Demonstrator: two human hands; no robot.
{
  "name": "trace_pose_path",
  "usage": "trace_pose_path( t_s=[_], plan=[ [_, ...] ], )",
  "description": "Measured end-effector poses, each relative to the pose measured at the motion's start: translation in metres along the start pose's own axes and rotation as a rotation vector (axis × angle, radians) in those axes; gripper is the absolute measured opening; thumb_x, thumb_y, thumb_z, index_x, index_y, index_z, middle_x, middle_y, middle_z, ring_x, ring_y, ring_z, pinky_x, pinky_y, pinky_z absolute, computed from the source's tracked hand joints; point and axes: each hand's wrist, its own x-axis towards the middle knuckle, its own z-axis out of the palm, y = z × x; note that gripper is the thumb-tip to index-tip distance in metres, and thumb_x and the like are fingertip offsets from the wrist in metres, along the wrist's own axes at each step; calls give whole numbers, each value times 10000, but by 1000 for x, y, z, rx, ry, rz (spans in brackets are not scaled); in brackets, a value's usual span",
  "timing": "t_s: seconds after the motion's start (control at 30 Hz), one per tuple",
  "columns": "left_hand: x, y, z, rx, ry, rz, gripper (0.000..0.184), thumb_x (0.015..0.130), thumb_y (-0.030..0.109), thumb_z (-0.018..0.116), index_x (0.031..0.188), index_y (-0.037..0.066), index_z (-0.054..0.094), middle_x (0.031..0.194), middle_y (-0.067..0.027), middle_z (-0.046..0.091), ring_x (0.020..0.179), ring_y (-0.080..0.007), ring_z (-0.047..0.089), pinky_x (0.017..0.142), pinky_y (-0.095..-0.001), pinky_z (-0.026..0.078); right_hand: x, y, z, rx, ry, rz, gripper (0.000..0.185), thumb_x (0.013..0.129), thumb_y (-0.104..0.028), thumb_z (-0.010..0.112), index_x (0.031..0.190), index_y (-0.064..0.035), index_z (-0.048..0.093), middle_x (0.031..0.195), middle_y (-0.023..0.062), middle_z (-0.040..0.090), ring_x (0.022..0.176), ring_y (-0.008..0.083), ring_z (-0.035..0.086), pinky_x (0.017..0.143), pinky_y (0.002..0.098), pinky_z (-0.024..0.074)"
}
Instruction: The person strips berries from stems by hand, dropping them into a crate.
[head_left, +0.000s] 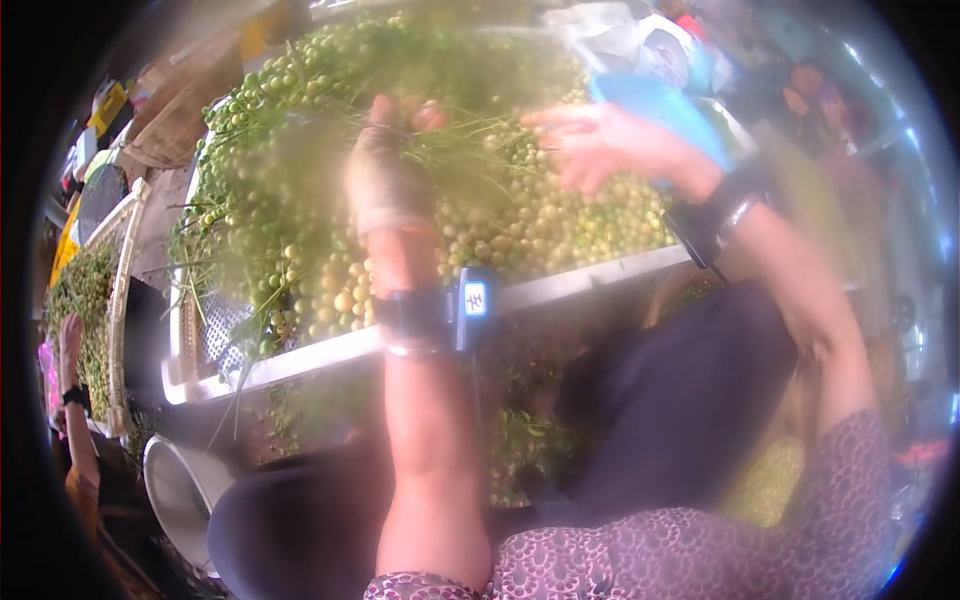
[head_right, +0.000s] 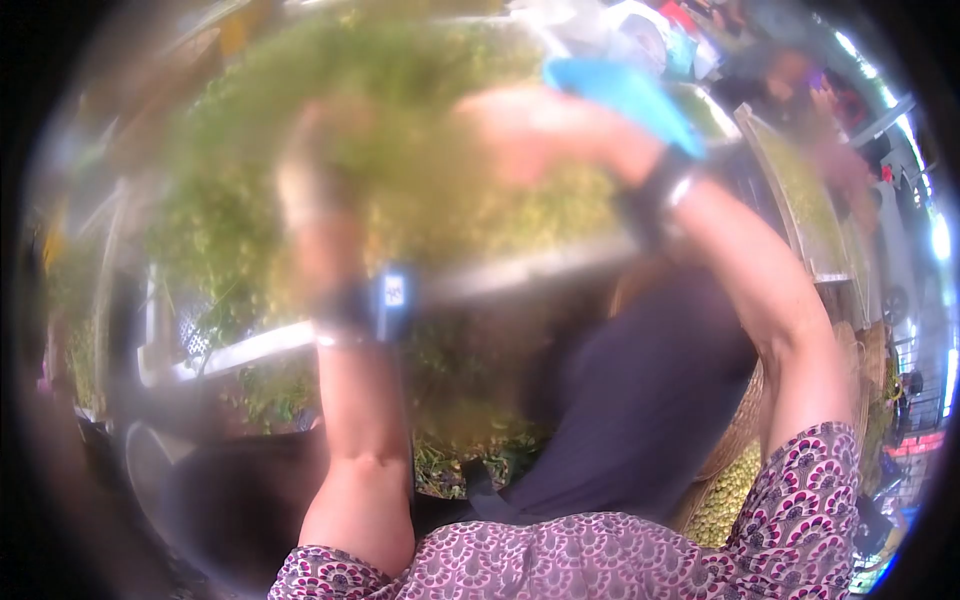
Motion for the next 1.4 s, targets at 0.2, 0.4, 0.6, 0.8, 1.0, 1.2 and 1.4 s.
trace_pose_path(
  t_s=[0.2,0.4,0.6,0.8,1.0,1.2,1.4],
  plan=[
    [7,-14,-5,648,-78,348,305,937,296,535,1047,18,596,849,-75,650,743,-170,590,730,-271,457,24,2,26,-155,174,-167,422,903,-290,565,1273,-90,519,1195,148,559,832,184,649,681,266,537],
    [-4,-8,1,296,-149,188,345,962,313,477,1071,11,603,914,-99,642,830,-177,593,797,-270,447,17,-68,13,-242,156,0,273,897,-298,576,1009,-58,644,763,37,630,668,120,611,628,225,503],
    [-3,43,-31,691,-190,334,368,982,258,366,1085,-17,586,864,-87,658,698,-132,611,641,-252,511,-16,-36,3,-636,216,-37,204,880,-252,580,865,-56,635,680,35,600,601,152,577,592,293,475],
    [-21,25,-43,1029,-379,393,314,934,217,424,1054,-8,608,834,-79,652,673,-136,598,612,-260,497,-33,-46,27,-466,399,219,243,862,-171,540,675,-24,592,593,73,569,596,228,593,599,395,475],
    [-2,-9,-13,906,-487,161,265,886,175,482,1022,2,630,804,-71,647,648,-140,586,584,-269,483,-8,11,17,-677,396,180,254,848,-142,528,645,3,579,571,128,548,600,270,607,589,414,478],
    [20,-14,-2,896,-471,37,224,839,133,541,990,12,653,774,-63,641,623,-144,573,556,-277,470,-16,-19,12,-566,181,534,239,845,-143,542,654,-5,581,547,110,540,520,217,582,475,367,462],
    [20,-8,6,924,-436,-86,197,791,92,599,959,22,675,744,-55,636,598,-148,561,527,-286,456,-30,56,-22,416,174,730,132,837,-85,552,726,-26,593,572,44,552,509,141,561,425,300,442]
  ],
)
